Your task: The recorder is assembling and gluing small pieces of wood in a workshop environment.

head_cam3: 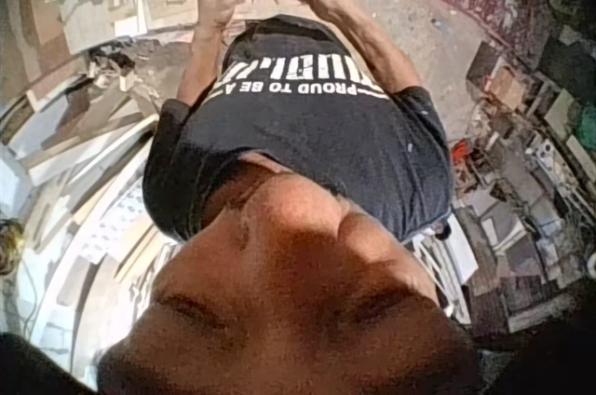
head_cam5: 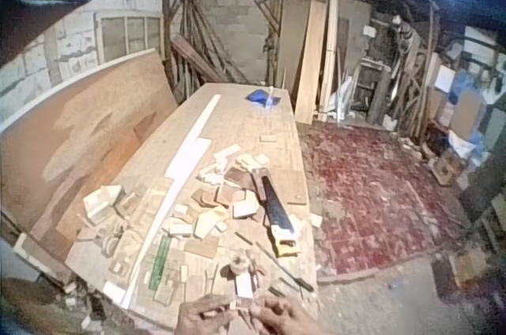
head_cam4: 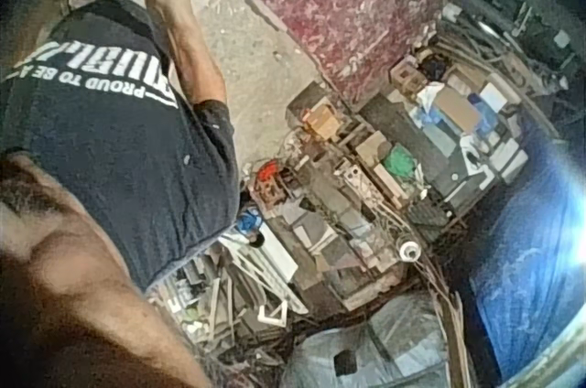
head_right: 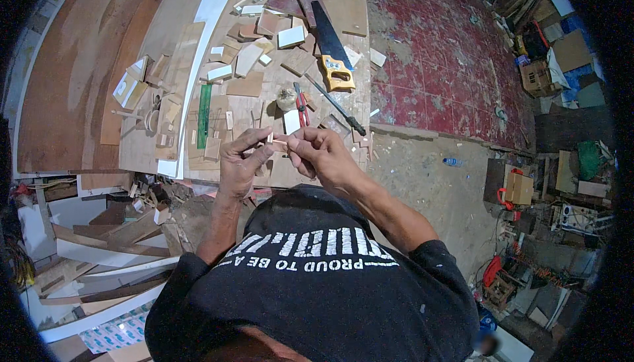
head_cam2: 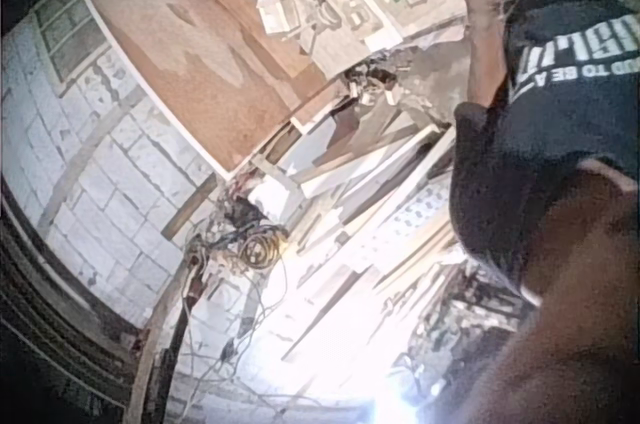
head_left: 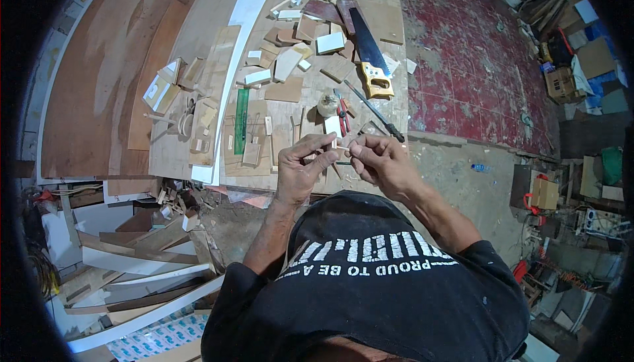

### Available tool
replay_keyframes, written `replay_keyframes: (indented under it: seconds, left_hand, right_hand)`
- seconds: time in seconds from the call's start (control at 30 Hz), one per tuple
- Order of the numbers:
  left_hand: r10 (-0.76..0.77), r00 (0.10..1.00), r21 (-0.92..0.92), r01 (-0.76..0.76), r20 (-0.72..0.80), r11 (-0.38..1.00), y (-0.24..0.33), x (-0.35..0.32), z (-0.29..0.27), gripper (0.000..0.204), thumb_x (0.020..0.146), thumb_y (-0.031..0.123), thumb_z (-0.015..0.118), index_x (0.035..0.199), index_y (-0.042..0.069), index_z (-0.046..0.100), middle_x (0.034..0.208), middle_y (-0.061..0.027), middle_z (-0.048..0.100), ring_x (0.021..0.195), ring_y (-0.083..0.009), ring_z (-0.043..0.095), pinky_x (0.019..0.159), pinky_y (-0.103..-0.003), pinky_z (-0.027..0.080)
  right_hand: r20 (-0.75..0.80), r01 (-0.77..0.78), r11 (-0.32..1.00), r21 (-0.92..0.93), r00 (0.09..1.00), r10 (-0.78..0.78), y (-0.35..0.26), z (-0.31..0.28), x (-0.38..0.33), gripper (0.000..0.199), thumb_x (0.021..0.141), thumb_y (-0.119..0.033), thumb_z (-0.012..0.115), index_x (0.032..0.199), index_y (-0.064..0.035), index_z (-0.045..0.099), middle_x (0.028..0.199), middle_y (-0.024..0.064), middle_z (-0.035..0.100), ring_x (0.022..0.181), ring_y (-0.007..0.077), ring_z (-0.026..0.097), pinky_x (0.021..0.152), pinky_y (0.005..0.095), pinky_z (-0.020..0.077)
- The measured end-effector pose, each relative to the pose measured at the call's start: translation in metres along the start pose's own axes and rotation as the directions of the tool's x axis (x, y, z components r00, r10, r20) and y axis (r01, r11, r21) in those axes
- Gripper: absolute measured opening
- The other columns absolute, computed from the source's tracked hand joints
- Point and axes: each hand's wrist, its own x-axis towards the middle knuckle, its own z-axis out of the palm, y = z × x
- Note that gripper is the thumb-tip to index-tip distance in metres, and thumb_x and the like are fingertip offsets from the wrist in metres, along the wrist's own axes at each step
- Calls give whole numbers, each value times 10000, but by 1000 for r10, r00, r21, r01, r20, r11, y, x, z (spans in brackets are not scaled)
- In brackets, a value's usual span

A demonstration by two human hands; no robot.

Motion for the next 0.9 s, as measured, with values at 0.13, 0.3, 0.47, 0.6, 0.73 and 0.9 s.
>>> replay_keyframes:
  seconds: [0.13,0.3,0.47,0.6,0.73,0.9]
  left_hand:
    - [-120,993,8,120,22,993,3,2,2,297,840,32,730,1135,41,699,943,-27,695,786,-44,590,600,-185,479]
    - [-262,964,-55,264,43,963,5,0,-2,297,839,33,730,1135,39,700,885,-21,697,757,-38,580,537,-171,454]
    - [-46,994,156,30,101,987,5,3,-5,301,838,49,738,1136,30,698,907,-28,696,797,-61,579,681,-210,472]
    - [-45,989,220,13,142,976,8,8,-10,306,834,56,743,1135,25,698,919,-31,695,813,-70,580,717,-213,472]
    - [-236,972,143,233,9,962,-7,6,-3,296,860,111,730,1149,56,695,890,6,656,736,-16,527,538,-165,409]
    - [-181,984,84,180,-5,980,-19,-1,0,302,837,91,745,1133,49,702,910,5,654,798,-32,544,607,-167,444]
  right_hand:
    - [248,625,257,-737,604,-758,14,6,-6,165,883,-25,624,1044,11,614,673,50,534,540,128,489,472,296,377]
    - [645,640,-277,-716,456,-613,16,-29,9,294,856,-16,624,1149,1,606,721,83,557,591,176,527,529,323,412]
    - [5,276,897,-345,956,-292,13,1,-7,139,981,-127,565,957,9,585,682,3,558,506,48,419,453,243,341]
    - [141,-46,996,82,989,34,7,-6,-2,172,1004,-150,528,996,1,609,689,-8,559,529,64,472,486,215,378]
    - [125,315,698,-643,942,-310,13,-9,2,155,975,-103,562,1082,1,604,722,56,617,565,111,561,500,258,426]
    - [382,491,49,-870,733,-563,27,-17,4,243,874,-53,628,1111,-35,580,781,108,611,629,259,612,534,372,462]
